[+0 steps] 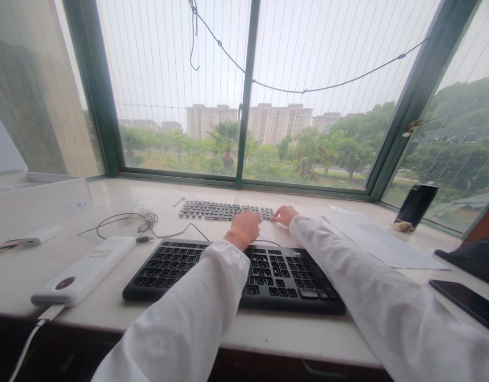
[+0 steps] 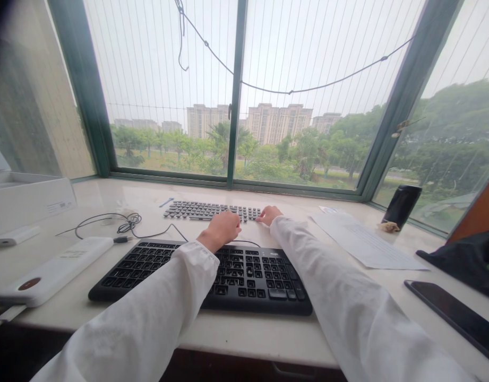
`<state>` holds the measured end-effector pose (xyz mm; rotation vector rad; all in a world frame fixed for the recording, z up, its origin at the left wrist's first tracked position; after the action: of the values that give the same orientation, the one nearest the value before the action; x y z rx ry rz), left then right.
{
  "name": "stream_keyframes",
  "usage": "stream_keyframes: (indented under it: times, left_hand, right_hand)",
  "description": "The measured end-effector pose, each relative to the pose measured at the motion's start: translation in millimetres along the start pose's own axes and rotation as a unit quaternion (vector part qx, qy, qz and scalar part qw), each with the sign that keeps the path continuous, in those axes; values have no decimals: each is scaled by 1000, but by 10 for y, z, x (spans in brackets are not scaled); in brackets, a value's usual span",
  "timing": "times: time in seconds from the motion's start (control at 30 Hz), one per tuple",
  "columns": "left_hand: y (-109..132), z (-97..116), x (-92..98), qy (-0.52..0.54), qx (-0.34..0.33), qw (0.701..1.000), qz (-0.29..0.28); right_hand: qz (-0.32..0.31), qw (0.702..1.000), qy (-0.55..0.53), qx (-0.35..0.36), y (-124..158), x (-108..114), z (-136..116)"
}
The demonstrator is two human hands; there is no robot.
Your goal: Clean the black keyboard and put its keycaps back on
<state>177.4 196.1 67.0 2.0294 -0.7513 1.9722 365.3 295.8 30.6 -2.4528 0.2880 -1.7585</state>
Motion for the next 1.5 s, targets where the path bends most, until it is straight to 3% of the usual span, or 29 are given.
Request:
stream_keyframes:
  times: [0.67, 0.87, 1.17, 1.5]
  left_hand:
    - [-5, 22, 30, -5, -10, 1000, 17]
    - [-2, 31, 40, -4, -13, 1000, 23]
    - [-6, 33, 44, -4, -15, 1000, 23]
    - [-3, 43, 64, -3, -19, 999, 40]
  right_hand:
    - [22, 1000, 8, -10, 32, 23, -97]
    - [26, 1000, -1, 17, 42, 55, -138]
    - [0, 998, -24, 55, 62, 37, -236]
    - [-12, 999, -32, 30, 78, 14, -218]
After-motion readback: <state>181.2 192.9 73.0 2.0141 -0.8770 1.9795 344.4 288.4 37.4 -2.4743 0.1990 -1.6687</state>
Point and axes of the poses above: each hand's wrist, its own y-axis away from the middle knuckle, its own x-axis out of the back of the hand, z = x × y, the point moved 10 cm from there along -y, towards the middle knuckle, and after that the axes turned 7 degrees about -y, right-handed, at the moved point
